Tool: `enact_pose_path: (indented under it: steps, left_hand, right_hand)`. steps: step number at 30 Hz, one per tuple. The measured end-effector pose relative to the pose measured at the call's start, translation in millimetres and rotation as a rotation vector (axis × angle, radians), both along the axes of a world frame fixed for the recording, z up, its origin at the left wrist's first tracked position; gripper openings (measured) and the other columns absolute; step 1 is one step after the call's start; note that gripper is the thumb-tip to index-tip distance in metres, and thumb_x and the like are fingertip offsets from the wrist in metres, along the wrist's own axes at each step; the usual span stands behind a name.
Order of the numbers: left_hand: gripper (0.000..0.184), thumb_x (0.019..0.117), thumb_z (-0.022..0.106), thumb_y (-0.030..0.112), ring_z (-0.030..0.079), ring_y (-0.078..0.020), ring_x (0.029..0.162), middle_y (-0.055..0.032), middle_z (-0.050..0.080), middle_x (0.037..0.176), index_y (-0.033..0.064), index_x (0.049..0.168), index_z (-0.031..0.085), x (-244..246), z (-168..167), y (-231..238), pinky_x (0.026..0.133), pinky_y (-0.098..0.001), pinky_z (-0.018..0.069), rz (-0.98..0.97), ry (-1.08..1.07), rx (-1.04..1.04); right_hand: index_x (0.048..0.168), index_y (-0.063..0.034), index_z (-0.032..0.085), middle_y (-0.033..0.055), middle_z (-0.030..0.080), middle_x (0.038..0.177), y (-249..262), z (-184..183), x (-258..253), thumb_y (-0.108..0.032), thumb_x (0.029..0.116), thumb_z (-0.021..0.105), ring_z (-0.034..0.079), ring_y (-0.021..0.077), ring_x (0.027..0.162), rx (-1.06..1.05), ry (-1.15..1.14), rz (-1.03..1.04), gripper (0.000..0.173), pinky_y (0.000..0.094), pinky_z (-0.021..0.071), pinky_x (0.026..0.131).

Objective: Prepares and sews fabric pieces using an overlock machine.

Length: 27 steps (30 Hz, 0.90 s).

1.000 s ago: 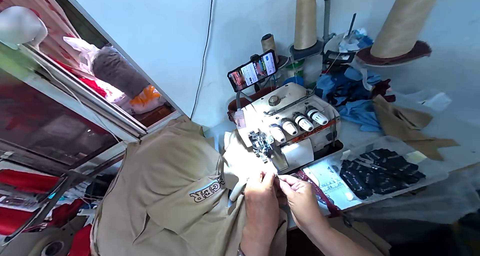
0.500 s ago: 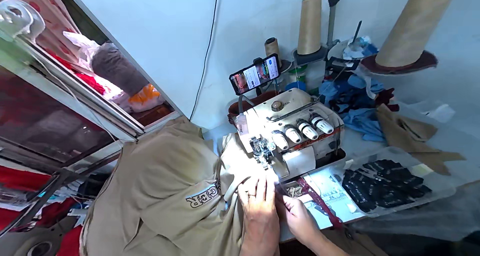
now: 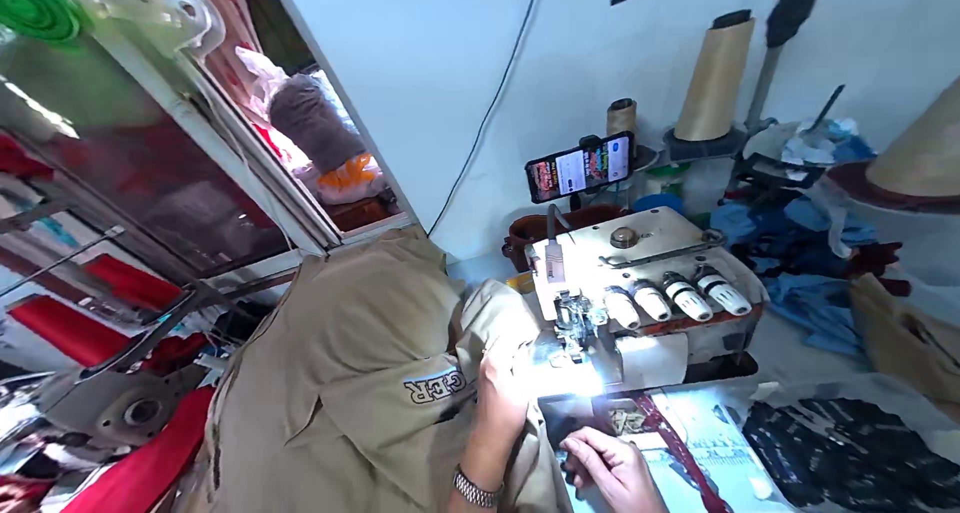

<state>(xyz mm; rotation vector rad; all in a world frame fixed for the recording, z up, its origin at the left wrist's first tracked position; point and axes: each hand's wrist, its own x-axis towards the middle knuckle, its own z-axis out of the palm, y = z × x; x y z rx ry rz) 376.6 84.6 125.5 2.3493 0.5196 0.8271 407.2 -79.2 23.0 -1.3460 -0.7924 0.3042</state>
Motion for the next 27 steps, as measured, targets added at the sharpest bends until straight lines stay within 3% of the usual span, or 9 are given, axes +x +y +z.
enact_pose_path:
  steps: [2,4,11,16,20,24,26,27]
  left_hand:
    - [0.022,0.0970,0.057,0.006,0.070,-0.0223,0.104,-0.0147,0.074,0.104,-0.0026,0.105,0.075,-11,-6,-1,0.098,-0.0383,0.0537,0.031,-0.058,0.027]
    - [0.024,0.0942,0.054,0.001,0.070,-0.0212,0.111,-0.0131,0.075,0.109,-0.0029,0.103,0.076,-23,-18,-2,0.101,-0.0357,0.0535,0.027,-0.152,0.074]
    - [0.034,0.0937,0.048,-0.001,0.064,-0.0285,0.124,-0.0196,0.070,0.124,-0.0075,0.118,0.071,-71,-44,-34,0.109,-0.0398,0.0500,0.014,-0.254,0.046]
    - [0.038,0.0865,0.049,-0.008,0.061,-0.0345,0.124,-0.0255,0.066,0.127,-0.0107,0.119,0.069,-94,-53,-77,0.109,-0.0437,0.0469,-0.081,-0.243,-0.002]
    - [0.041,0.0826,0.056,-0.012,0.059,-0.0371,0.125,-0.0286,0.062,0.130,-0.0098,0.121,0.069,-99,-64,-94,0.109,-0.0425,0.0471,-0.244,-0.181,0.003]
    - [0.035,0.0886,0.059,-0.006,0.059,-0.0353,0.126,-0.0260,0.062,0.133,-0.0048,0.122,0.070,-102,-62,-82,0.108,-0.0437,0.0481,-0.186,-0.171,0.012]
    - [0.034,0.0924,0.058,-0.003,0.064,-0.0294,0.120,-0.0231,0.064,0.130,-0.0049,0.124,0.069,-109,-60,-71,0.103,-0.0393,0.0537,-0.142,-0.160,-0.019]
    - [0.033,0.0944,0.057,-0.002,0.068,-0.0253,0.111,-0.0211,0.067,0.124,-0.0053,0.125,0.067,-115,-60,-66,0.096,-0.0364,0.0572,-0.134,-0.153,-0.048]
  right_hand:
    - [0.096,0.0010,0.073,0.0005,0.071,0.075,0,0,-1,-0.010,0.1019,0.052,0.066,0.0036,0.061,0.000,-0.004,0.005,0.024,0.0209,0.0586,0.060]
    - [0.096,0.0005,0.073,-0.0004,0.070,0.074,0,0,-1,-0.010,0.1019,0.052,0.066,0.0033,0.061,0.001,-0.015,0.002,0.024,0.0207,0.0582,0.059]
    - [0.096,-0.0005,0.073,-0.0023,0.070,0.074,4,4,-9,-0.011,0.1024,0.049,0.063,-0.0003,0.059,-0.002,0.015,-0.072,0.027,0.0171,0.0546,0.056]
    - [0.103,-0.0014,0.074,0.0006,0.073,0.091,14,32,-21,-0.018,0.0988,0.059,0.068,0.0006,0.076,0.021,0.046,-0.150,0.022,0.0170,0.0576,0.069]
    - [0.086,-0.0044,0.072,-0.0035,0.069,0.077,14,40,-16,-0.007,0.0961,0.057,0.064,0.0009,0.069,0.111,0.158,-0.292,0.018,0.0189,0.0547,0.065]
    - [0.083,-0.0041,0.065,-0.0051,0.062,0.074,-1,35,13,0.000,0.0988,0.052,0.060,0.0001,0.070,0.161,0.320,-0.591,0.021,0.0188,0.0537,0.070]
    - [0.077,-0.0076,0.062,-0.0073,0.058,0.070,-5,29,21,-0.001,0.0986,0.051,0.057,-0.0013,0.067,0.147,0.318,-0.638,0.025,0.0173,0.0509,0.067]
    - [0.076,-0.0081,0.062,-0.0072,0.058,0.070,-8,27,21,-0.001,0.0985,0.051,0.057,-0.0009,0.066,0.145,0.303,-0.605,0.025,0.0172,0.0508,0.066]
